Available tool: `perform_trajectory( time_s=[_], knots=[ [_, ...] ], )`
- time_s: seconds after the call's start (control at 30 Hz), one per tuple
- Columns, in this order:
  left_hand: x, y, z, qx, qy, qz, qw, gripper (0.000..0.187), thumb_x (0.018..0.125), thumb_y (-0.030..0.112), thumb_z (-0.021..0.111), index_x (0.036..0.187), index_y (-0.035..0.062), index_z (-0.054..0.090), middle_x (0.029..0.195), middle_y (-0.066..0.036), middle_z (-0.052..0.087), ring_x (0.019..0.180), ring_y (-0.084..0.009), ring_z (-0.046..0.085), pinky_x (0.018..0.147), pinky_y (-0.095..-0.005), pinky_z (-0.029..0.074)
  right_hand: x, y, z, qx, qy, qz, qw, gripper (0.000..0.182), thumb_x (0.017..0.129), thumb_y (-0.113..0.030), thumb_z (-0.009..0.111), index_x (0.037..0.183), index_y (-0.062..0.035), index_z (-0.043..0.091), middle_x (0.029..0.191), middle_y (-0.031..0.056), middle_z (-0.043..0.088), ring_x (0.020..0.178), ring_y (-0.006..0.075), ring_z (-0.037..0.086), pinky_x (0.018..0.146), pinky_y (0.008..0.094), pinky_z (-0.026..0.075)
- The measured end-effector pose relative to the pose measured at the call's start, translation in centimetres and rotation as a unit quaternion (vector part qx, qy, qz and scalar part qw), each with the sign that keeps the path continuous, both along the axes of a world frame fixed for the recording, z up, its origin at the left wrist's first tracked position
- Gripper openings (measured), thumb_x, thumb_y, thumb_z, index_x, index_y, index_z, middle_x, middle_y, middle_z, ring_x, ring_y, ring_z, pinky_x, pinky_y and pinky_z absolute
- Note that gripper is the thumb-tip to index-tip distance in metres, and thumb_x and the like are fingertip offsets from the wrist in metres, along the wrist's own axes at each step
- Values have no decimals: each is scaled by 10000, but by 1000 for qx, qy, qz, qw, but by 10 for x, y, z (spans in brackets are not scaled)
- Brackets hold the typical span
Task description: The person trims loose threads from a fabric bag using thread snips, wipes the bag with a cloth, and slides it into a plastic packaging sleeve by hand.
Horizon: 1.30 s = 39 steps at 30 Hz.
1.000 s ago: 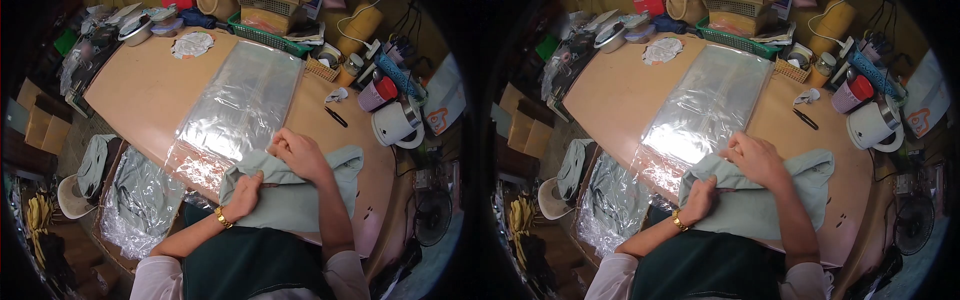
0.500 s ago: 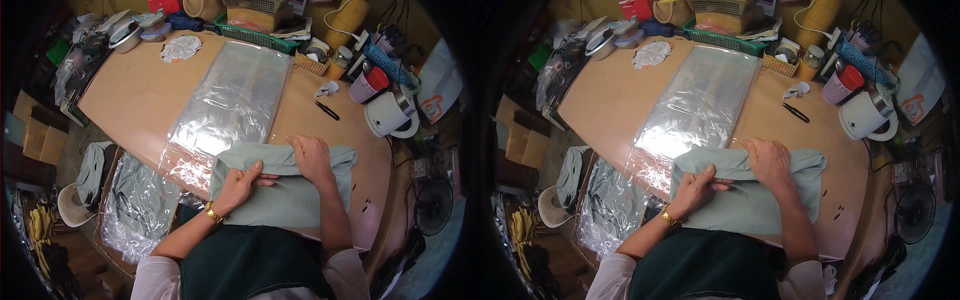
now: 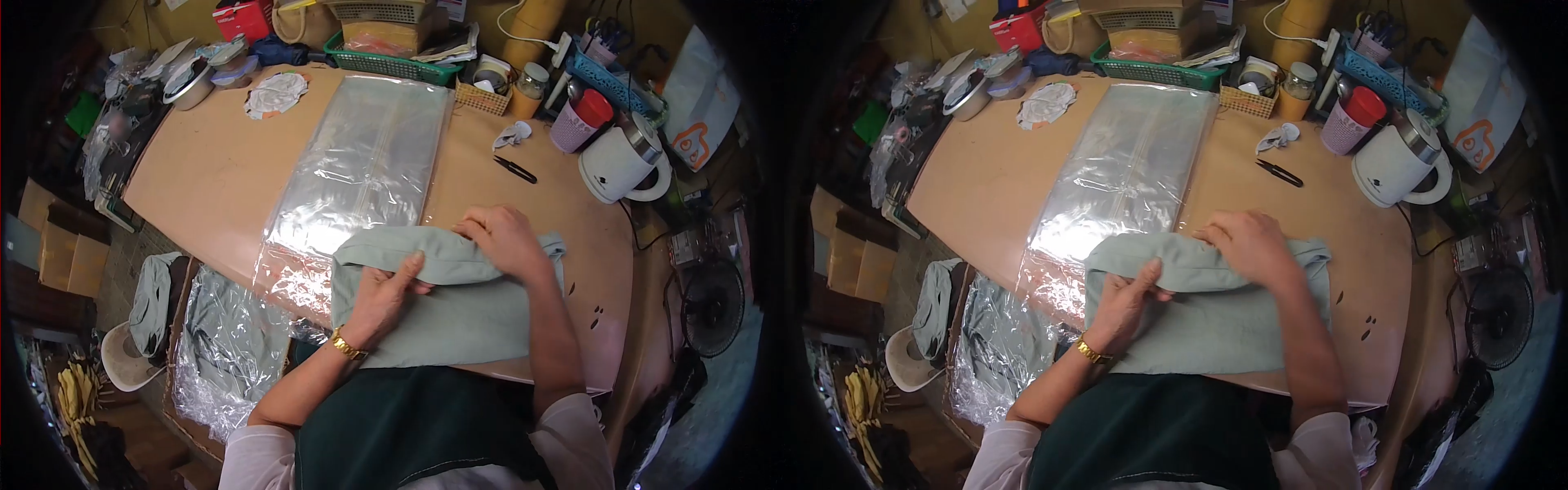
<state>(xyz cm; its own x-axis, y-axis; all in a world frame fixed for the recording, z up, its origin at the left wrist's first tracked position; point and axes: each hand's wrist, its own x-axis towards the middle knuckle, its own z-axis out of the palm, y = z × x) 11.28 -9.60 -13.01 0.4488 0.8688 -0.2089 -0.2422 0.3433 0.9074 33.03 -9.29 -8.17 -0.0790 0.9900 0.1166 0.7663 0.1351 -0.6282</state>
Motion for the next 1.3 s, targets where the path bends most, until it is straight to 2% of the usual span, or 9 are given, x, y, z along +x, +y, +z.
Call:
perform_trajectory(
  time_s=[0.17,0.37,0.57,0.67,0.77,0.87,1.0,1.17,1.3],
  knots=[
    [-7,17,-4,-43,13,105,993,463,969,441,558,730,57,657,589,-53,620,525,-101,565,519,-231,450,44,-2,17,-167,-78,63,981,285,889,-260,647,789,6,658,623,122,570,588,203,524,607,374,430],
    [20,109,21,42,76,53,995,415,953,413,580,760,50,641,668,-29,602,558,-122,547,558,-258,441,70,-15,-12,-166,21,-38,985,326,963,-265,575,808,14,640,663,6,582,618,67,492,567,279,415],
    [98,201,73,108,51,-7,993,278,917,298,660,816,44,610,729,-6,601,574,-101,523,534,-268,433,-28,-16,-70,-75,449,-94,885,271,982,-245,566,898,5,626,765,-2,615,708,75,527,630,283,455],
    [92,189,74,240,201,-150,938,226,913,280,678,895,71,595,768,43,578,640,-65,504,578,-239,423,-53,-27,-69,-117,430,55,893,360,1018,-335,500,1001,-1,631,841,53,653,749,116,588,691,286,496],
    [66,134,66,320,255,-176,895,218,920,230,672,842,59,562,727,71,515,662,-14,429,552,-221,374,-27,-13,-78,-131,704,-81,693,536,1005,-506,420,1176,-12,538,1075,126,632,944,240,650,853,394,550],
    [32,93,50,311,265,-199,891,216,903,195,682,843,23,565,702,44,511,647,-31,427,542,-235,375,-2,-1,-94,-193,739,-99,638,534,989,-522,450,1174,-31,547,1041,116,634,906,223,655,821,384,560],
    [5,59,58,272,290,-236,887,239,879,209,696,847,-6,598,632,5,501,600,-50,430,524,-250,374,-16,-1,-96,-166,705,-110,680,387,957,-389,596,1116,-36,580,961,75,657,805,188,668,714,348,567],
    [26,48,65,487,464,-126,729,338,887,269,664,769,-46,625,691,-267,602,698,-450,607,623,-483,469,-31,-3,-96,-103,644,-111,750,230,935,-290,641,977,-64,628,793,45,666,647,151,656,607,291,548],
    [33,57,58,436,456,-92,770,350,871,263,676,756,-62,615,676,-282,578,691,-462,591,616,-479,465,-25,-8,-92,-76,668,-192,715,210,902,-257,682,784,-100,607,620,15,606,487,90,546,455,228,407]
  ],
)
